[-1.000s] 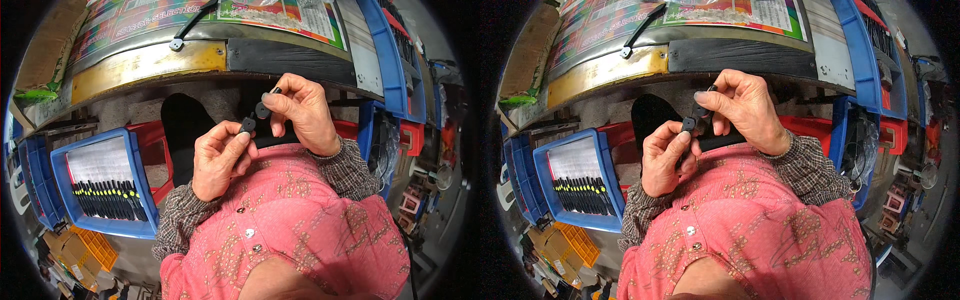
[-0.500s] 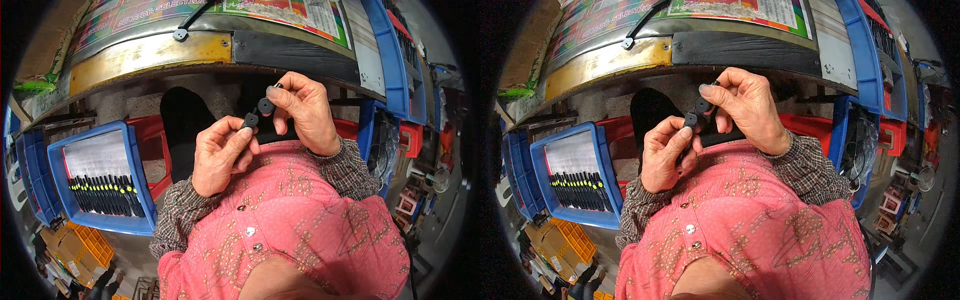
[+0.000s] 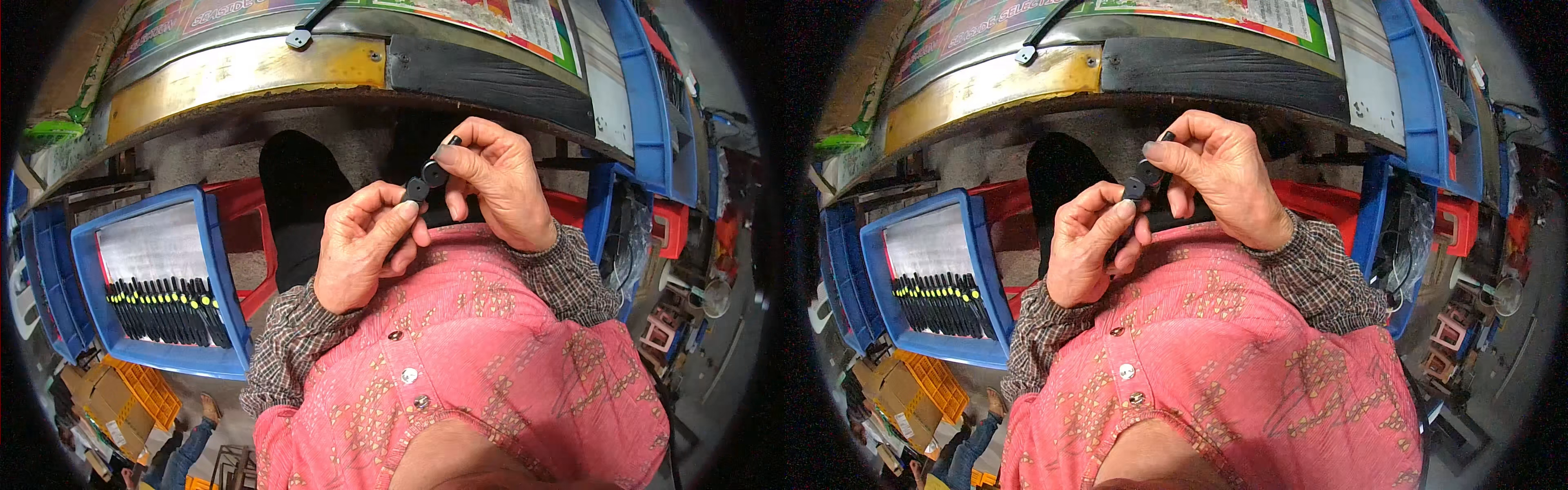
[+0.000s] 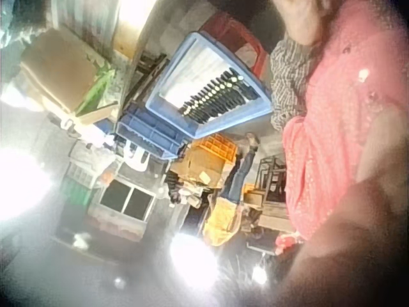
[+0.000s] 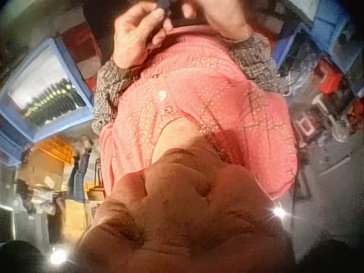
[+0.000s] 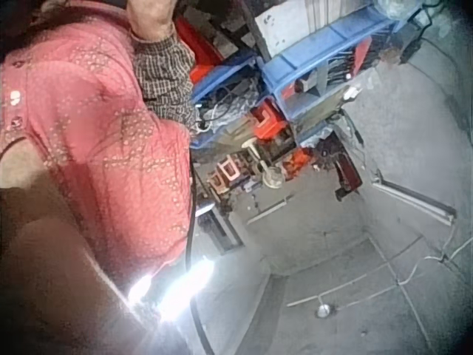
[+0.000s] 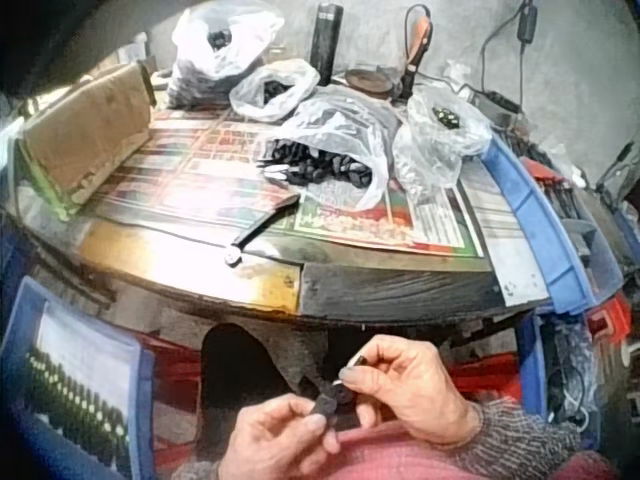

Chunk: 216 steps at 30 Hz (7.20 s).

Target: The person assembles small black plastic industrial components by hand on a workbench.

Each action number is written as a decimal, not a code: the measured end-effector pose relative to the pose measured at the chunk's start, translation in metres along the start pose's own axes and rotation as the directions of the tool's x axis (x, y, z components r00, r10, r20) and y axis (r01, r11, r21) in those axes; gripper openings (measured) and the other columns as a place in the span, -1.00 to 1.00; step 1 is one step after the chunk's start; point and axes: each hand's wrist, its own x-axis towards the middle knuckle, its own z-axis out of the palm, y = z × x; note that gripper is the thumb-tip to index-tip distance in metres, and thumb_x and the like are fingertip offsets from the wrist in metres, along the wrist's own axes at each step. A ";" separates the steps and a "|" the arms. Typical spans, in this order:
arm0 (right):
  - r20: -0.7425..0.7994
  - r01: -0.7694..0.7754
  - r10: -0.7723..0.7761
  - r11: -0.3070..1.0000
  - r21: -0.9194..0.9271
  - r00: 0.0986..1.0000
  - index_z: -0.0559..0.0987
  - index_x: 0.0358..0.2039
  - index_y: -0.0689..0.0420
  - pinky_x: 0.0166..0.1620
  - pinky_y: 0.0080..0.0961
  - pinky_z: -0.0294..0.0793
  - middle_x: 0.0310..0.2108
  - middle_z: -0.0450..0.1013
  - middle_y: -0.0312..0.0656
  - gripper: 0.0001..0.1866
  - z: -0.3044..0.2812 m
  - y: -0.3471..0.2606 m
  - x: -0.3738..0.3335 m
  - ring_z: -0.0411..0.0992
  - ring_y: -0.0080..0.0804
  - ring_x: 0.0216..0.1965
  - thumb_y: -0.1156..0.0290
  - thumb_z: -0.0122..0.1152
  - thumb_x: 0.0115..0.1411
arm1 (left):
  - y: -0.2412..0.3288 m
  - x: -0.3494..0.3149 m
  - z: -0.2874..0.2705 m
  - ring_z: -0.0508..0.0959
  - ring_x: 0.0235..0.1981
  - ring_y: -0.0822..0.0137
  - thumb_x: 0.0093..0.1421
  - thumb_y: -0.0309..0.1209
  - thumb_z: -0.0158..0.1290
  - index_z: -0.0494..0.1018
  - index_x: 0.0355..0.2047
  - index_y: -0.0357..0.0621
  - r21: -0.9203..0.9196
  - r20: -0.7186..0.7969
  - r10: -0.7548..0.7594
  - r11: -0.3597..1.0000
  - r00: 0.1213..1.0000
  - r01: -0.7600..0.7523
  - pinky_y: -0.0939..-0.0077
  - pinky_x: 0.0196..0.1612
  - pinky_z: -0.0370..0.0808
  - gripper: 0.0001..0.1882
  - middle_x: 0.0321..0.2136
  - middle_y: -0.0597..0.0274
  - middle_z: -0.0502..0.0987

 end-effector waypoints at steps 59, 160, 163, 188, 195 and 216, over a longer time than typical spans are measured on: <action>0.158 -0.075 0.094 0.990 -0.121 0.983 0.54 -0.37 0.21 -0.61 -0.82 0.22 -0.59 0.40 -0.39 -0.80 -0.005 0.036 0.008 0.24 -0.79 -0.65 0.32 0.14 0.22 | -0.025 0.001 -0.012 0.26 -0.77 0.59 0.30 -0.41 -0.10 0.34 -0.28 -0.25 -0.078 -0.015 -0.084 0.993 0.996 0.083 0.74 -0.73 0.15 -0.86 -0.56 0.14 0.49; 0.309 0.198 -0.582 -0.248 -0.948 0.752 0.61 -0.37 0.12 -0.22 -0.24 0.41 -0.41 0.48 -0.15 -0.83 -0.155 -0.145 0.184 0.45 -0.15 -0.30 0.44 0.14 -0.01 | 0.014 0.033 0.026 0.29 -0.72 0.59 0.28 -0.49 -0.07 0.33 -0.21 -0.28 0.166 -0.045 0.185 0.970 0.982 -0.175 0.76 -0.68 0.21 -0.87 -0.51 0.14 0.51; 0.325 0.168 -0.625 -0.297 -0.940 0.709 0.59 -0.41 0.14 -0.23 -0.24 0.41 -0.42 0.48 -0.13 -0.86 -0.153 -0.142 0.191 0.45 -0.12 -0.30 0.46 0.13 -0.02 | 0.013 0.034 0.028 0.29 -0.72 0.59 0.28 -0.49 -0.07 0.33 -0.20 -0.29 0.173 -0.039 0.174 0.971 0.984 -0.165 0.76 -0.68 0.21 -0.87 -0.51 0.14 0.51; 0.220 0.384 -0.732 0.062 -0.921 0.645 0.57 -0.33 0.24 -0.34 -0.62 0.46 -0.48 0.53 -0.25 -0.83 -0.160 -0.143 0.176 0.47 -0.59 -0.44 0.52 0.12 0.03 | 0.018 0.030 0.027 0.29 -0.75 0.59 0.27 -0.47 -0.05 0.33 -0.22 -0.27 0.169 -0.059 0.212 0.965 0.975 -0.200 0.74 -0.70 0.21 -0.87 -0.54 0.14 0.50; 0.175 0.445 -0.785 0.139 -0.885 0.594 0.57 -0.27 0.22 -0.27 -0.64 0.49 -0.42 0.54 -0.27 -0.83 -0.166 -0.142 0.171 0.47 -0.61 -0.38 0.51 0.16 0.10 | 0.017 0.029 0.026 0.27 -0.78 0.59 0.27 -0.45 -0.05 0.33 -0.23 -0.22 0.205 -0.070 0.253 0.950 0.965 -0.234 0.73 -0.73 0.19 -0.88 -0.56 0.14 0.50; 0.119 0.554 -0.573 0.685 -0.472 0.810 0.52 -0.40 0.31 -0.50 -0.73 0.38 -0.48 0.43 -0.25 -0.95 -0.030 -0.060 0.012 0.39 -0.64 -0.56 0.60 0.18 0.12 | 0.018 0.026 0.032 0.32 -0.74 0.59 0.28 -0.47 -0.07 0.32 -0.22 -0.30 0.032 -0.066 0.159 0.987 0.985 -0.157 0.78 -0.72 0.19 -0.86 -0.53 0.14 0.51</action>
